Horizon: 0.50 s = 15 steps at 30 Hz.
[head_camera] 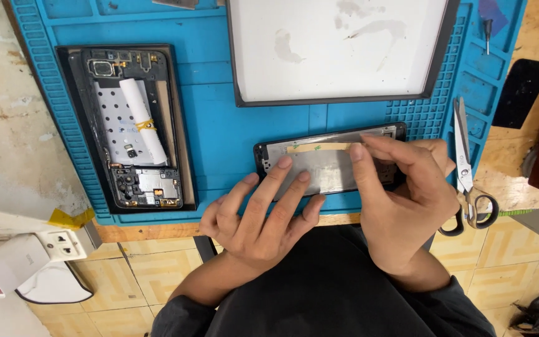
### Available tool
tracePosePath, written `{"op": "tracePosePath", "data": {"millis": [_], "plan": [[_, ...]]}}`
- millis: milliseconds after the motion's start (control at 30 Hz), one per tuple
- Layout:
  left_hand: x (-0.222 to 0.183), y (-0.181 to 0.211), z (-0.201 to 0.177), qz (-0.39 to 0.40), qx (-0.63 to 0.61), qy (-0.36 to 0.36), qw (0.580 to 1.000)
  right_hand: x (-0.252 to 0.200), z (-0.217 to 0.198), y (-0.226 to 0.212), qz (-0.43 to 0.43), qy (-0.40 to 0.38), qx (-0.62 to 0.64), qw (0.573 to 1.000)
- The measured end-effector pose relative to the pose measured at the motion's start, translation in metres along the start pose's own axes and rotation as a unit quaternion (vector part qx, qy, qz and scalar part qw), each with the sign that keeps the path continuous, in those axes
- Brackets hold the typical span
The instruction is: Applying double-sided adhesive tape to a mobile phone screen frame during a repair process.
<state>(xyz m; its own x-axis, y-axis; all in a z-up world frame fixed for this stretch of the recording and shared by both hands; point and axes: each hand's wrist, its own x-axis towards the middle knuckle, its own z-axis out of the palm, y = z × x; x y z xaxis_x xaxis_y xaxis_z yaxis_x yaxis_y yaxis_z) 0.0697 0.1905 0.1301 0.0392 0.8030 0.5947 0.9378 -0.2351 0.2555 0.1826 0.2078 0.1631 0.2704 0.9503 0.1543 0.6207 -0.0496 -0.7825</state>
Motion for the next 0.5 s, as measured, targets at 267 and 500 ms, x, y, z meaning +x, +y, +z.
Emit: {"op": "tracePosePath", "data": {"millis": [267,500], "plan": [[-0.002,0.0009,-0.0005,-0.001,0.007,-0.005,1.0,-0.0011,0.0001,0.0038,-0.007,0.005,-0.011,1.0],[-0.0033,0.0014,-0.0005,-0.002,0.009,-0.011,1.0,-0.0023,0.0005,0.0051,-0.005,0.006,-0.013,1.0]]}}
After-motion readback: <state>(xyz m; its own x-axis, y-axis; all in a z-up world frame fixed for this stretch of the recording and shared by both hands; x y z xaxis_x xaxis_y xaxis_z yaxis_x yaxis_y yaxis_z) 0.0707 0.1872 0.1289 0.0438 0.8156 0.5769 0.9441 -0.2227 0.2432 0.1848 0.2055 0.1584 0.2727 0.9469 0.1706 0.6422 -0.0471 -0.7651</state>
